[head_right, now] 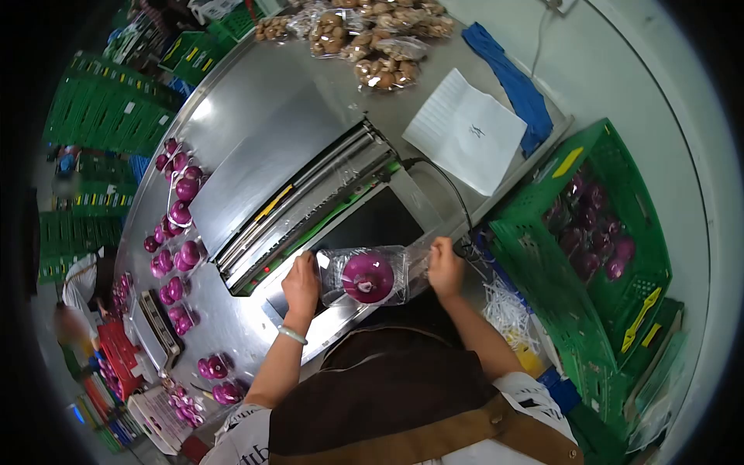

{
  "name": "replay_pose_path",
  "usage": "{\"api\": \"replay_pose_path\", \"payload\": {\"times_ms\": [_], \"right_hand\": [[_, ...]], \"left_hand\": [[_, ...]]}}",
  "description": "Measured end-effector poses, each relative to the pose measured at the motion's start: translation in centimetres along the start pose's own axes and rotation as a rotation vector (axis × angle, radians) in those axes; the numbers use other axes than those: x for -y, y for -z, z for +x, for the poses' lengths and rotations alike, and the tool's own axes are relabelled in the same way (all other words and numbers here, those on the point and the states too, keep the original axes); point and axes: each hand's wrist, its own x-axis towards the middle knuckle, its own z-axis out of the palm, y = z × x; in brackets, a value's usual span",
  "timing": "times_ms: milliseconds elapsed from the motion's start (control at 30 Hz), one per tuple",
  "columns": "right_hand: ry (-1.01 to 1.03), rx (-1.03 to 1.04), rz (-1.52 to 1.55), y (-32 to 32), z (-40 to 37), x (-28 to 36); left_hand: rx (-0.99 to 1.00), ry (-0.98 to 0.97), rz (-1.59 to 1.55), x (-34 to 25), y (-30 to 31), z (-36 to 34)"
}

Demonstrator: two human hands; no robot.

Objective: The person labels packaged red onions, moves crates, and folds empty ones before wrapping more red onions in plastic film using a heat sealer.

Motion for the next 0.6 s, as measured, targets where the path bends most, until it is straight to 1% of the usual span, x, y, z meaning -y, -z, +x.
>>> {"api": "replay_pose_path", "payload": {"times_ms": [33,67,100,167,200,233,267,300,367,433,467,500,533,567,600], "right_hand": [[-0.092,0.005,0.02,-1.7,-0.5,0.4],[-0.178,0.012,0.062,-3.4,-1.1,1.2],[-0.263,0.014,0.106,-4.9,-1.9,1.7],[-0.352,-0.016,0.519,-8.4,-3.1,-0.5],[-0.447,0.237,0.801,-7.4,-4.3,-0.1],[-0.493,0.421,1.145,-6.4,-5.4,0.2],[-0.601,0.619,1.442,-5.1,-6.4,1.1],[-0.663,0.756,1.814,-3.2,-6.8,3.1],[-0.598,0.906,1.694,1.3,-6.3,5.8],[-0.557,1.106,1.566,4.9,-5.8,9.5],[-0.381,1.193,1.507,2.6,-6.4,8.4],[-0.195,1.259,1.447,0.4,-6.9,7.5],[-0.009,1.303,1.393,-1.8,-7.5,6.5],[0.166,1.384,1.626,0.7,-5.3,9.7],[0.175,1.358,1.624,1.3,-5.2,9.6]], "left_hand": [[0.014,-0.059,0.021,-0.7,-0.4,0.9],[0.088,-0.066,-0.013,-1.1,-0.6,1.2],[0.051,-0.078,-0.029,-1.8,-0.6,1.7],[0.009,-0.031,-0.109,-2.2,-1.5,1.4],[0.09,0.146,-0.279,-3.1,-1.1,1.0],[0.185,0.315,-0.451,-4.1,-0.9,0.6],[0.195,0.319,-0.593,-4.1,-1.6,-0.1],[0.208,0.355,-0.919,-5.9,-1.1,-0.3],[0.269,0.408,-1.319,-10.6,3.2,0.8],[0.281,0.527,-1.508,-12.3,5.8,1.0],[0.349,0.62,-1.618,-14.1,8.2,1.7],[0.366,0.498,-1.858,-14.9,9.2,1.8],[0.357,0.348,-1.895,-14.9,9.2,2.2],[0.349,0.198,-1.93,-15.0,9.1,2.8],[0.358,0.142,-2.085,-15.4,8.5,3.4]]}}
